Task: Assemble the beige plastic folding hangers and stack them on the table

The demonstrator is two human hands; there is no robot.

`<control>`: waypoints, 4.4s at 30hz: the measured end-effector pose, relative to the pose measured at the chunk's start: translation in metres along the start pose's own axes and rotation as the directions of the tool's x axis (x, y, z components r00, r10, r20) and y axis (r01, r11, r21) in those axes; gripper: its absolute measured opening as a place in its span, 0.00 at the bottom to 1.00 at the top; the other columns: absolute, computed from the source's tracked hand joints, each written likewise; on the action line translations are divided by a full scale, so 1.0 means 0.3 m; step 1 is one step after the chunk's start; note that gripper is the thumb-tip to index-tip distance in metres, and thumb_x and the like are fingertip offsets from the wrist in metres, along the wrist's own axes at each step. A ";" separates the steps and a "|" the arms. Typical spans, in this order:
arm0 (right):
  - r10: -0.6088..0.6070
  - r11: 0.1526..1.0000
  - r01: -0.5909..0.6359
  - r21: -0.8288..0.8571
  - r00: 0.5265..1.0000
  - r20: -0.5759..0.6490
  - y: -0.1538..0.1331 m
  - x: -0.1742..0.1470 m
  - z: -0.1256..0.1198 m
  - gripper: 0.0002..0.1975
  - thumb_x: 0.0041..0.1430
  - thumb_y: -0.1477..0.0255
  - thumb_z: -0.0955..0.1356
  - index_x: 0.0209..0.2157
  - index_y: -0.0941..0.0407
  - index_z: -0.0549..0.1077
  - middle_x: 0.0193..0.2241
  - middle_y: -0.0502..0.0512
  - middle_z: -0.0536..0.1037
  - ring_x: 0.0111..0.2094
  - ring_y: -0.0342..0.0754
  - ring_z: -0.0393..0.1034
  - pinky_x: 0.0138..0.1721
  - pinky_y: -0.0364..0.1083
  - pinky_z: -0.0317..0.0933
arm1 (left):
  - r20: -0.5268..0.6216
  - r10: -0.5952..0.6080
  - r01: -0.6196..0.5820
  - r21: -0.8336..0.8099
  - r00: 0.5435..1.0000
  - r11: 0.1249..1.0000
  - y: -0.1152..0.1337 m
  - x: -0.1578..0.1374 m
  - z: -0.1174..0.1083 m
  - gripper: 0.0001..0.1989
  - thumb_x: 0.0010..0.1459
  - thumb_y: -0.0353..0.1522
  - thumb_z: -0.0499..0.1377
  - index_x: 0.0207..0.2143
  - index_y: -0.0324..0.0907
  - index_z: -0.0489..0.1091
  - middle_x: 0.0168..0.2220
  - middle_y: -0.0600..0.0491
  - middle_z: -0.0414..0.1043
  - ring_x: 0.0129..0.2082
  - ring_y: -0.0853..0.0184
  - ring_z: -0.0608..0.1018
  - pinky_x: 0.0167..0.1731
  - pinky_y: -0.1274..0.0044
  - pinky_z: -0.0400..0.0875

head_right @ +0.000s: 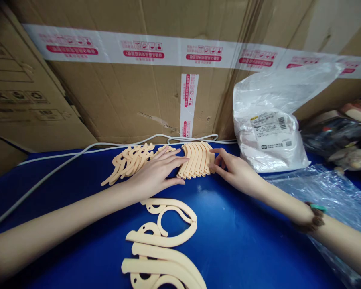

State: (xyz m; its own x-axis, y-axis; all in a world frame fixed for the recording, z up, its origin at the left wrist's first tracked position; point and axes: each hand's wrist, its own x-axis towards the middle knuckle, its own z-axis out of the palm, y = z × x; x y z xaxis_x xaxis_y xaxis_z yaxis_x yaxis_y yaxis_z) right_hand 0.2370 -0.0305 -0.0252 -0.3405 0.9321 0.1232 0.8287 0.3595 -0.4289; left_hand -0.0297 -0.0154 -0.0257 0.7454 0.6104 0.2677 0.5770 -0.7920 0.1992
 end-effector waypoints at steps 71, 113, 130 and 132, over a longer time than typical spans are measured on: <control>-0.300 0.950 0.298 0.099 0.954 0.008 -0.288 0.107 -0.107 0.13 0.66 0.71 0.56 0.27 0.55 0.61 0.21 0.50 0.70 0.20 0.41 0.60 0.24 0.42 0.57 | -0.122 -0.425 0.382 -0.272 0.897 0.883 0.029 -0.080 -0.228 0.15 0.67 0.39 0.42 0.32 0.43 0.62 0.26 0.56 0.66 0.25 0.68 0.69 0.27 0.76 0.57; -0.404 0.853 0.330 -0.405 0.908 -0.109 -0.235 0.022 -0.069 0.20 0.68 0.67 0.55 0.44 0.59 0.74 0.30 0.59 0.79 0.22 0.46 0.69 0.23 0.45 0.54 | 0.537 -0.227 0.515 -0.843 0.812 -0.156 0.118 -0.081 -0.176 0.10 0.57 0.26 0.57 0.42 0.40 0.68 0.38 0.51 0.69 0.22 0.77 0.67 0.12 0.88 0.56; 0.244 0.902 -0.250 -0.352 0.968 -0.064 -0.015 0.171 -0.056 0.20 0.62 0.64 0.60 0.50 0.59 0.71 0.26 0.57 0.79 0.27 0.51 0.74 0.27 0.45 0.58 | 0.250 -0.515 0.507 -0.733 0.820 0.452 0.020 0.090 -0.063 0.09 0.53 0.26 0.55 0.38 0.40 0.65 0.41 0.48 0.71 0.39 0.63 0.75 0.43 0.69 0.70; 0.244 0.879 -0.252 -0.406 0.967 -0.073 -0.023 0.174 -0.045 0.21 0.62 0.64 0.60 0.51 0.59 0.71 0.30 0.59 0.81 0.31 0.53 0.75 0.28 0.46 0.59 | 0.249 -0.502 0.495 -0.745 0.828 0.447 0.015 0.099 -0.053 0.09 0.53 0.26 0.55 0.39 0.40 0.65 0.41 0.48 0.71 0.39 0.63 0.76 0.43 0.69 0.70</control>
State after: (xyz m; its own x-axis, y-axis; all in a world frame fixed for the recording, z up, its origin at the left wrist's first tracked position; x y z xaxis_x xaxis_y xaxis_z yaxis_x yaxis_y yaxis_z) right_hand 0.2196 0.0163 -0.0036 -0.0948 0.9922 0.0803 0.9941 0.0987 -0.0450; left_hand -0.0102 -0.0009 -0.0019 0.4108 0.9047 -0.1131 0.3787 -0.0564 0.9238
